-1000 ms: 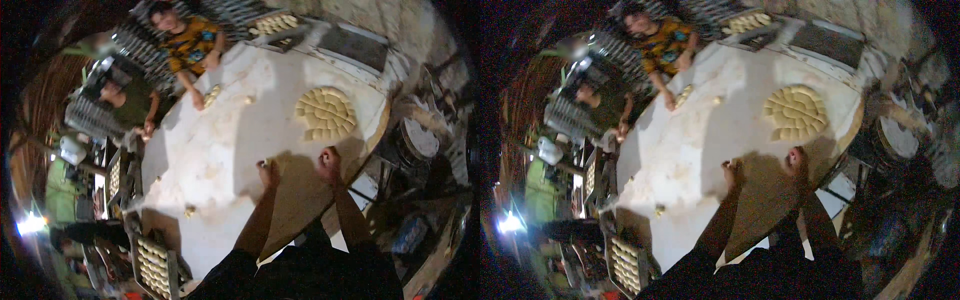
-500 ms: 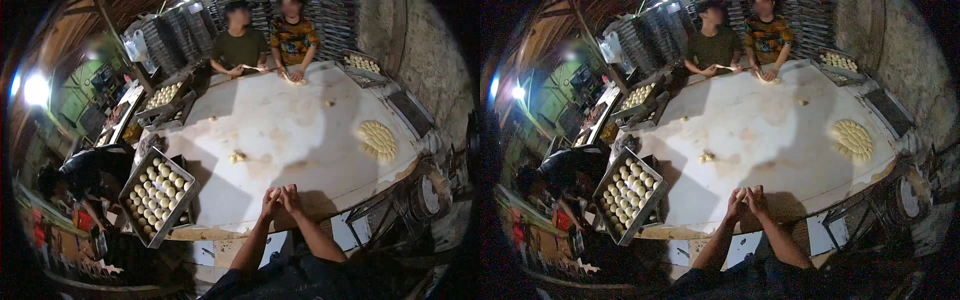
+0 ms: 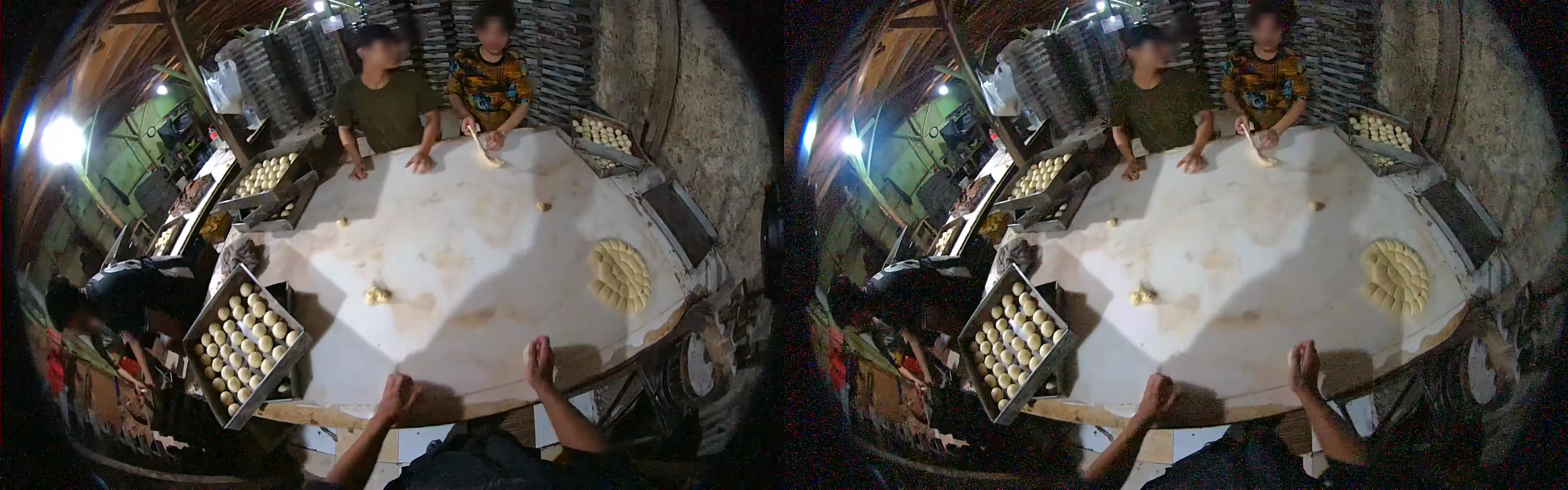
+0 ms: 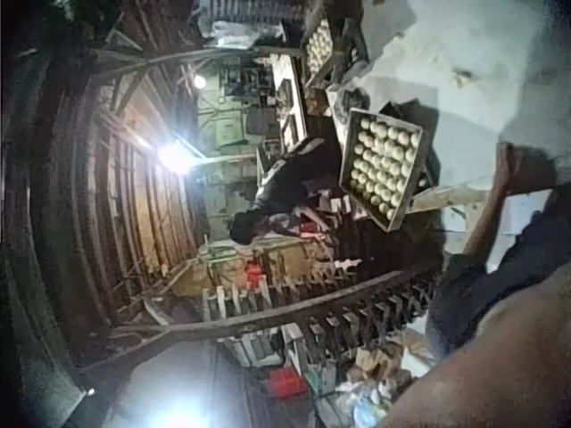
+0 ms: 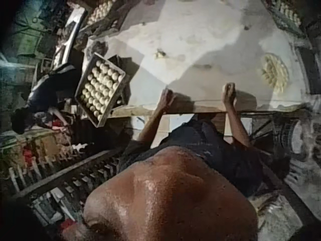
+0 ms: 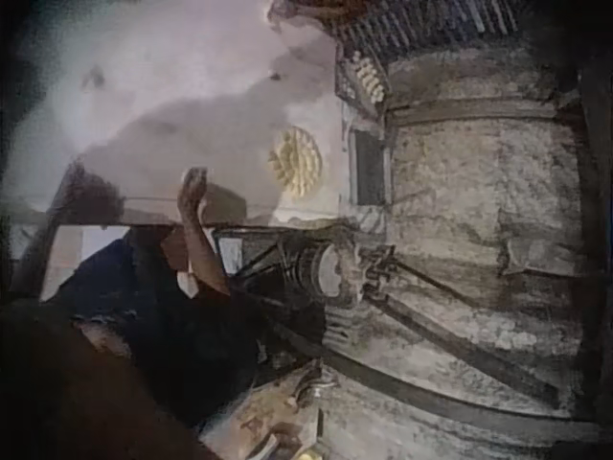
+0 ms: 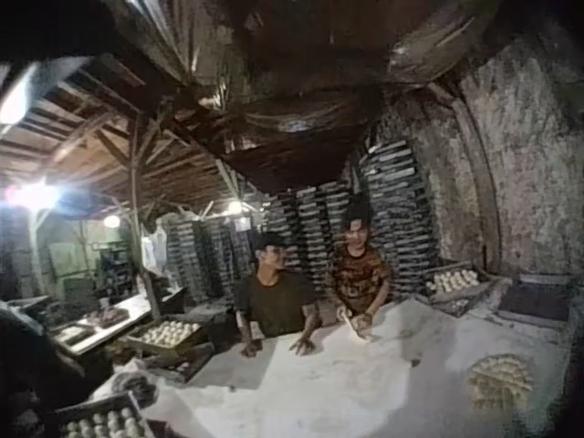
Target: Shaping dough into small rolls and placing them onto greased baking trays in a commercial bakery setting.
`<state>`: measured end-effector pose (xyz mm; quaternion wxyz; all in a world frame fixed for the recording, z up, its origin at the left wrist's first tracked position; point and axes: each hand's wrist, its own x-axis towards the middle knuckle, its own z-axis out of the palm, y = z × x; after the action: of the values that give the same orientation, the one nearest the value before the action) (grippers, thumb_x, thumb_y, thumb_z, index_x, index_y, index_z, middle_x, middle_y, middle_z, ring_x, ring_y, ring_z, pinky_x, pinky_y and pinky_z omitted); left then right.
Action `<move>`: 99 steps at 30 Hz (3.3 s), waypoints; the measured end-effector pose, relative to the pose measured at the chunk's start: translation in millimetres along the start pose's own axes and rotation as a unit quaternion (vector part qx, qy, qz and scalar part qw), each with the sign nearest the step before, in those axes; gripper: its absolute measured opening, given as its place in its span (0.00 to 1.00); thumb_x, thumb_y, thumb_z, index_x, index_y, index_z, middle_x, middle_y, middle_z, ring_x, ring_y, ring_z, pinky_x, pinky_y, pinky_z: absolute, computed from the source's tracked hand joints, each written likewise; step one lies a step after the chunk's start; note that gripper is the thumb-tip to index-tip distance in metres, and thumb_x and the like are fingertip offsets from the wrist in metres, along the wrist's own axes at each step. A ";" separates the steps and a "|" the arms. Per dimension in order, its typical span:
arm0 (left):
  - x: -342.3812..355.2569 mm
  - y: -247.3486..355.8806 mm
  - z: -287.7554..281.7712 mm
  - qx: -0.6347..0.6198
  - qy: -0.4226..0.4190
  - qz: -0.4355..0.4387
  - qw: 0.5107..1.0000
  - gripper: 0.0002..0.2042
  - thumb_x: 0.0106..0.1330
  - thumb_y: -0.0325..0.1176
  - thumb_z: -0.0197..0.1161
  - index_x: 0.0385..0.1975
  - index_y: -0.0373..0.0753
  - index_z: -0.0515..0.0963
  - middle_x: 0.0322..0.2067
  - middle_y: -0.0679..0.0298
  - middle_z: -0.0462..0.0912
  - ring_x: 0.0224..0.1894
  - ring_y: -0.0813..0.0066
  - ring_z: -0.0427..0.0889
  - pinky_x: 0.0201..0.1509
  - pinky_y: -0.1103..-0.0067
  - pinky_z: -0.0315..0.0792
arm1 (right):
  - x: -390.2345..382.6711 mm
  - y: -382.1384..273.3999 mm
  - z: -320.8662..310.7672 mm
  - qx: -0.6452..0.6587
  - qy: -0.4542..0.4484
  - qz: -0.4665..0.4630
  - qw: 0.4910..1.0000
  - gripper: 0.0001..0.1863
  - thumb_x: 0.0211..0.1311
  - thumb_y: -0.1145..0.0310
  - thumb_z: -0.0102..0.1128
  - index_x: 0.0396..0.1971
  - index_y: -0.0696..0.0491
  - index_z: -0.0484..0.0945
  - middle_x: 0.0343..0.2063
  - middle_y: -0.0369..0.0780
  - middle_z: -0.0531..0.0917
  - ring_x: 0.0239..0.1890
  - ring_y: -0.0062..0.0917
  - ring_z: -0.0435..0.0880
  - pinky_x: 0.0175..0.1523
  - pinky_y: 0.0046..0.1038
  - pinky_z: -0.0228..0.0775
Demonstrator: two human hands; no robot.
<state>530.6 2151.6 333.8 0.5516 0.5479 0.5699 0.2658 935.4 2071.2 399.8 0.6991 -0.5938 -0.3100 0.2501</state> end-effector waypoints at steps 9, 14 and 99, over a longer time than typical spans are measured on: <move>61.3 174.7 86.2 0.364 0.135 0.319 0.864 0.22 0.46 0.46 0.70 0.36 0.41 0.73 0.37 0.57 0.72 0.44 0.54 0.68 0.48 0.64 0.64 | 70.2 -19.8 44.5 -0.377 -0.283 -0.267 0.840 0.11 0.46 0.64 0.56 0.21 0.57 0.69 0.25 0.48 0.70 0.31 0.45 0.69 0.37 0.42 0.63; -0.7 141.8 136.1 0.326 0.076 0.336 0.880 0.13 0.48 0.37 0.66 0.34 0.43 0.77 0.36 0.57 0.77 0.41 0.58 0.73 0.45 0.64 0.66 | -2.5 -22.0 46.0 -0.346 -0.386 -0.419 0.746 0.08 0.41 0.71 0.58 0.23 0.56 0.71 0.23 0.44 0.73 0.33 0.38 0.74 0.41 0.37 0.68; -219.8 20.1 -99.8 0.286 0.496 0.030 0.819 0.20 0.49 0.35 0.67 0.43 0.39 0.72 0.36 0.53 0.74 0.42 0.54 0.73 0.45 0.66 0.68 | -47.5 4.5 206.9 -0.183 -0.469 -0.052 0.862 0.31 0.44 0.73 0.67 0.52 0.56 0.68 0.38 0.40 0.74 0.37 0.25 0.74 0.42 0.25 0.71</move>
<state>399.5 1985.1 451.2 0.0044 0.4920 0.7999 0.3435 751.9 2177.6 410.1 0.3615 -0.5066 -0.6721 0.4013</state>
